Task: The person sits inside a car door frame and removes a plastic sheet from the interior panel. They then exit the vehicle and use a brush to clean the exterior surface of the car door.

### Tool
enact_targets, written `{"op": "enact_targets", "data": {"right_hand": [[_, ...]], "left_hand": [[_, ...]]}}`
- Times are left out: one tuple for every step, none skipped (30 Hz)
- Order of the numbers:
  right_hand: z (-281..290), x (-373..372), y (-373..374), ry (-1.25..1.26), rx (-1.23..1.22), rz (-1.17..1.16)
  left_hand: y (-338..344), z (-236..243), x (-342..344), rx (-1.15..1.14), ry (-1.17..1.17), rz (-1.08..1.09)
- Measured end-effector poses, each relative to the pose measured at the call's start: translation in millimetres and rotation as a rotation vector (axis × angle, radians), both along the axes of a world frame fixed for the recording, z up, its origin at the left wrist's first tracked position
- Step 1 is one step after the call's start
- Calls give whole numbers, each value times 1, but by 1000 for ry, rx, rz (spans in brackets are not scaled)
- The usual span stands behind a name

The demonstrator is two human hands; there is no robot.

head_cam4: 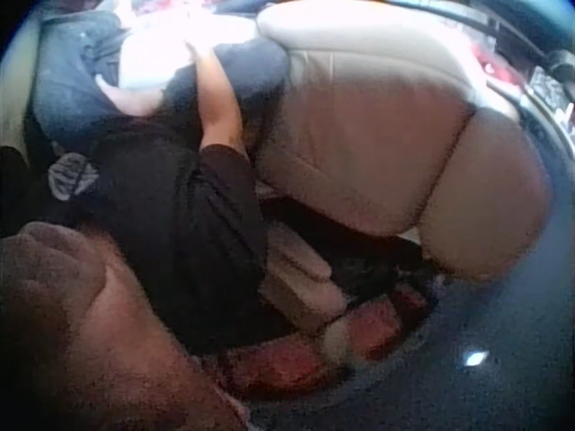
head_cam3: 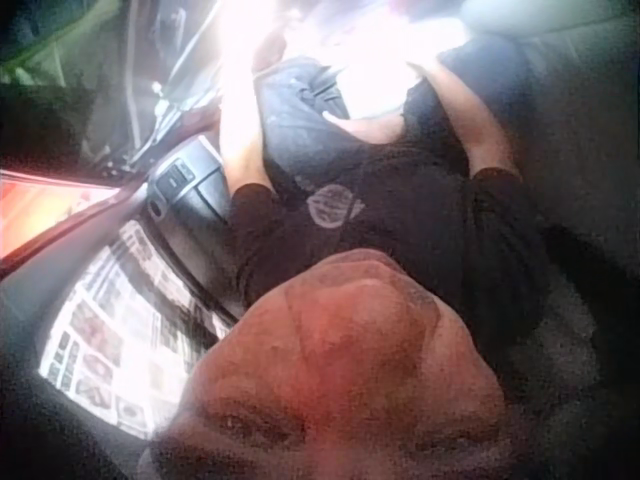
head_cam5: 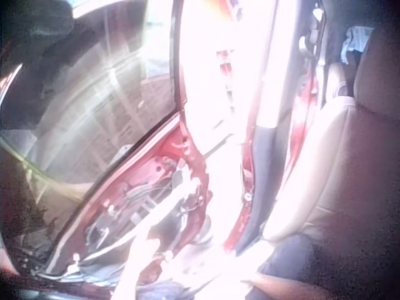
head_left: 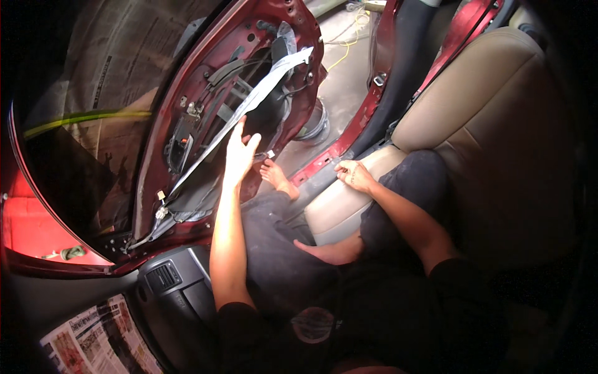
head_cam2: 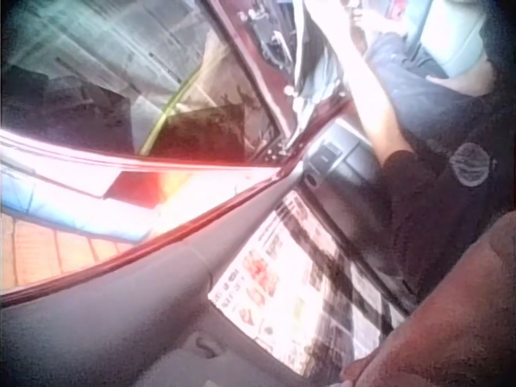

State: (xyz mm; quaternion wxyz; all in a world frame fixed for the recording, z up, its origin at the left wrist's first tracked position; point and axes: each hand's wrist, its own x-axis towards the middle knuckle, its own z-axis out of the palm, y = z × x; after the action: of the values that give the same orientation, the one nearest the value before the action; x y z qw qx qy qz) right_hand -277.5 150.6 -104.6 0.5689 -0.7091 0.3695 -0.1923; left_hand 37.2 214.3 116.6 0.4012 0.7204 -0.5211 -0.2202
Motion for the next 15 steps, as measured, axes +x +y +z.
{"op": "enact_targets", "data": {"right_hand": [[0,-1,-1,-2,2,0],[-1,-4,-2,-4,5,0],[0,-2,-2,-14,7,6],[1,-1,-2,-18,6,8],[2,0,-2,-22,5,9],[2,-1,-1,-20,6,7],[2,-2,-2,-19,11,10],[2,-2,-2,-18,17,12],[2,-1,-3,-17,20,15],[3,-2,-4,-10,1,21],[3,-4,-3,-3,-17,27],[4,-4,-2,-1,-33,33],[4,-3,-3,-3,-16,22],[5,-3,-3,-5,1,11],[5,-2,-3,-8,21,2]], "left_hand": [[-3,2,-1,-16,9,-9],[-6,1,-3,-35,-6,-30],[-7,2,-2,-53,-30,-44],[-8,2,-2,-71,-53,-59],[-8,1,-3,-60,-29,-44],[-9,3,-7,-4,-12,-18],[-10,5,-12,16,-7,5],[-12,7,-14,35,-2,28],[-13,8,-13,3,14,29],[-15,9,-11,-29,29,30],[-18,10,-10,-62,45,31],[-21,11,-8,-75,32,29],[-24,12,-7,-88,19,27],[-28,14,-5,-101,7,24],[-31,13,1,-145,-47,-5]]}}
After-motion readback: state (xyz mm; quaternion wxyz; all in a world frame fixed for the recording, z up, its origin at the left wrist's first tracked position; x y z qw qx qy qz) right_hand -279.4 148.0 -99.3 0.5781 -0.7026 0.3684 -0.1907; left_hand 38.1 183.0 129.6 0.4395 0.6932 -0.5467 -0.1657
